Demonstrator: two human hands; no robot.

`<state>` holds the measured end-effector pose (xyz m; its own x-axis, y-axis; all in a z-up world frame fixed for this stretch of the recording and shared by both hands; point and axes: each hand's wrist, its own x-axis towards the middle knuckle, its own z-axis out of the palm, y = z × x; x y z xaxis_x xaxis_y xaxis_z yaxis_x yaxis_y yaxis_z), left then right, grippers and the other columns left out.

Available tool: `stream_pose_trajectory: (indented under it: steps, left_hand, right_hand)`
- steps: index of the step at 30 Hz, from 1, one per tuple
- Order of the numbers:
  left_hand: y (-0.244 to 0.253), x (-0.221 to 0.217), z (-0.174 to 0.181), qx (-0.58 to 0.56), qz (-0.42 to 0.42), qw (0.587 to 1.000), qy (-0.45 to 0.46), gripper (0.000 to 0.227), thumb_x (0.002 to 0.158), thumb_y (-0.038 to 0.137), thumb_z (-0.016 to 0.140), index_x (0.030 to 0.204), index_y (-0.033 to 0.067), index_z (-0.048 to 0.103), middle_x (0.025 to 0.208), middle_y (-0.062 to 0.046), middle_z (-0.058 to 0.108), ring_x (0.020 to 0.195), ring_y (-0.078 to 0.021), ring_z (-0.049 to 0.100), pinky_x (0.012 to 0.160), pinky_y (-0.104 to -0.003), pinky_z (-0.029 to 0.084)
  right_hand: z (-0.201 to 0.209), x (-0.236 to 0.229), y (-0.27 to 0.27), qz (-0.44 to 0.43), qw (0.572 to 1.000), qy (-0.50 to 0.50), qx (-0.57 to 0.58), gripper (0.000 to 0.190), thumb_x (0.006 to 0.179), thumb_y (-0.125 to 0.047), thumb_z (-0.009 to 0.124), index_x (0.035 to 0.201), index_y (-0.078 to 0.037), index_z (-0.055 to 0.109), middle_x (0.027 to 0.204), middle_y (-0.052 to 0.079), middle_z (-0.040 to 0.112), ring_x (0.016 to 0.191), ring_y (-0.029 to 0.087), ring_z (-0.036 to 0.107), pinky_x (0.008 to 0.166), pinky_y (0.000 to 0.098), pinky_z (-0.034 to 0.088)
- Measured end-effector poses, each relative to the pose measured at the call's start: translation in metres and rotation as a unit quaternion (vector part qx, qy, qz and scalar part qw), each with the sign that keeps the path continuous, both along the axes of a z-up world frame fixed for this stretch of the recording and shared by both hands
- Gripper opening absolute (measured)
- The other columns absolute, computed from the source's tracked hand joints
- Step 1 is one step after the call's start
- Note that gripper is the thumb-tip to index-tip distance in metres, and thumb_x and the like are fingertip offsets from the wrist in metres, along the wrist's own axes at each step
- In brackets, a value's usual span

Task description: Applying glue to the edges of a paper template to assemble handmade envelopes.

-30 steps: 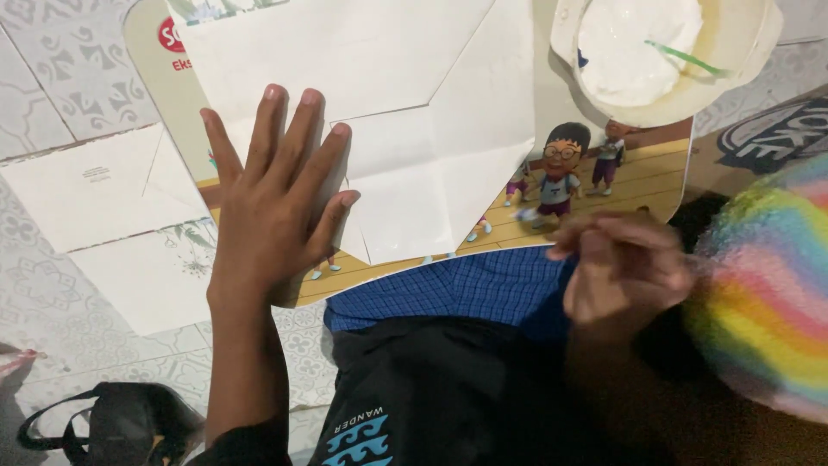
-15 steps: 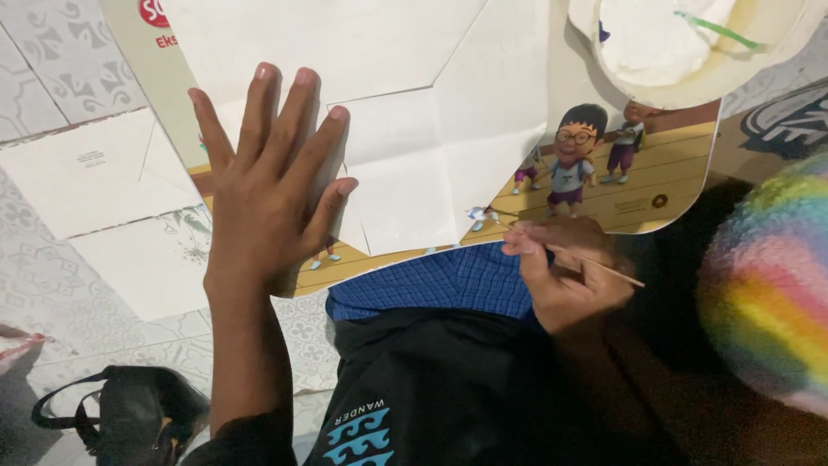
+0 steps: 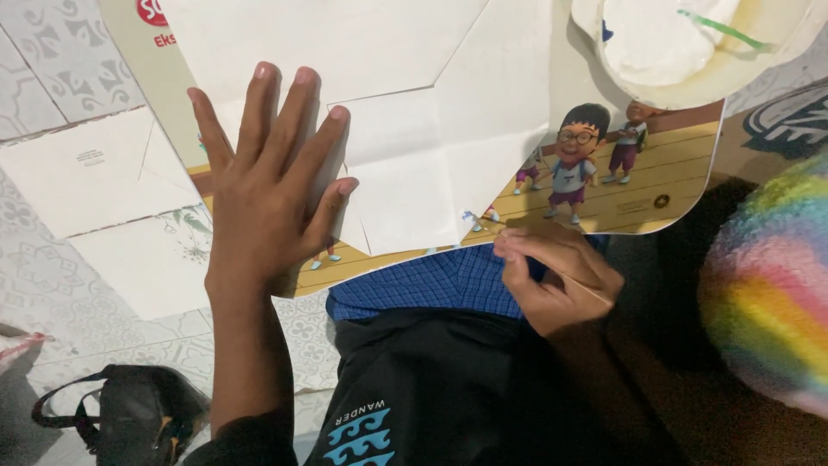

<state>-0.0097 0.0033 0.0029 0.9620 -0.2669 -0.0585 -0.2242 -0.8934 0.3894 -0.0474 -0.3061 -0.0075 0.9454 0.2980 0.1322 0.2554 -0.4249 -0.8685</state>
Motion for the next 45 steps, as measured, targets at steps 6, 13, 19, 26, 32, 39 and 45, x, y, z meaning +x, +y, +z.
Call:
stream_pose_trajectory:
  steps: [6,13,19,26,32,39,45]
  left_hand:
    - [0.0,0.0,0.001,-0.009,-0.002,1.0,-0.002,0.05,0.112,0.042,0.057,0.155,0.0165,0.061,0.166,-0.01,0.037,0.154,-0.0324,0.017,0.117,-0.073,-0.007]
    - [0.002,0.0,-0.001,-0.005,-0.011,1.0,-0.011,0.05,0.112,0.039,0.063,0.156,0.0149,0.061,0.166,-0.012,0.036,0.154,-0.0338,0.017,0.117,-0.073,-0.007]
    - [0.001,0.001,0.001,-0.004,-0.009,1.0,-0.004,0.05,0.112,0.04,0.061,0.156,0.0157,0.06,0.166,-0.011,0.036,0.154,-0.0337,0.017,0.117,-0.073,-0.008]
    - [0.002,0.0,-0.001,-0.004,-0.013,1.0,-0.011,0.05,0.112,0.039,0.062,0.156,0.0138,0.062,0.166,-0.012,0.036,0.154,-0.0343,0.017,0.117,-0.073,-0.007]
    - [0.002,0.001,-0.001,-0.009,-0.008,1.0,-0.005,0.051,0.112,0.042,0.059,0.155,0.0145,0.062,0.166,-0.012,0.036,0.154,-0.0354,0.019,0.117,-0.073,-0.008]
    - [0.002,0.0,-0.002,0.001,-0.008,1.0,-0.005,0.051,0.112,0.041,0.059,0.157,0.0176,0.059,0.166,-0.011,0.035,0.154,-0.0339,0.017,0.117,-0.073,-0.007]
    - [0.003,0.0,-0.003,-0.004,-0.015,1.0,-0.009,0.051,0.111,0.039,0.063,0.156,0.014,0.061,0.166,-0.013,0.036,0.154,-0.0356,0.018,0.116,-0.073,-0.008]
  right_hand:
    - [0.013,0.008,0.003,-0.033,0.999,0.014,0.024,0.021,0.089,0.016,0.066,0.103,0.007,0.053,0.089,0.019,0.069,0.076,0.023,0.073,0.07,0.0308,0.065]
    - [0.015,0.007,0.005,-0.002,0.999,-0.013,-0.034,0.025,0.085,0.013,0.074,0.105,0.007,0.061,0.094,0.018,0.074,0.081,0.023,0.074,0.075,0.0316,0.064]
    - [-0.012,-0.005,0.001,-0.061,0.996,-0.056,0.043,0.021,0.085,0.014,0.073,0.102,0.008,0.062,0.09,0.021,0.074,0.074,0.023,0.076,0.066,0.0281,0.065]
    - [0.018,0.008,0.005,0.018,0.998,-0.017,-0.05,0.024,0.085,0.01,0.074,0.106,0.007,0.062,0.094,0.017,0.076,0.08,0.022,0.075,0.074,0.031,0.063]
    - [0.028,0.007,-0.003,-0.007,0.997,0.045,-0.058,0.024,0.089,0.012,0.071,0.106,0.006,0.055,0.092,0.016,0.073,0.08,0.021,0.074,0.072,0.03,0.063]
    - [0.026,0.009,0.008,0.023,0.999,0.022,-0.015,0.022,0.085,0.009,0.071,0.104,0.006,0.059,0.09,0.016,0.073,0.079,0.023,0.072,0.075,0.0314,0.061]
    - [0.025,0.007,0.007,0.008,0.997,0.022,-0.072,0.031,0.085,0.015,0.072,0.112,0.007,0.058,0.108,0.021,0.072,0.092,0.026,0.073,0.083,0.0356,0.064]
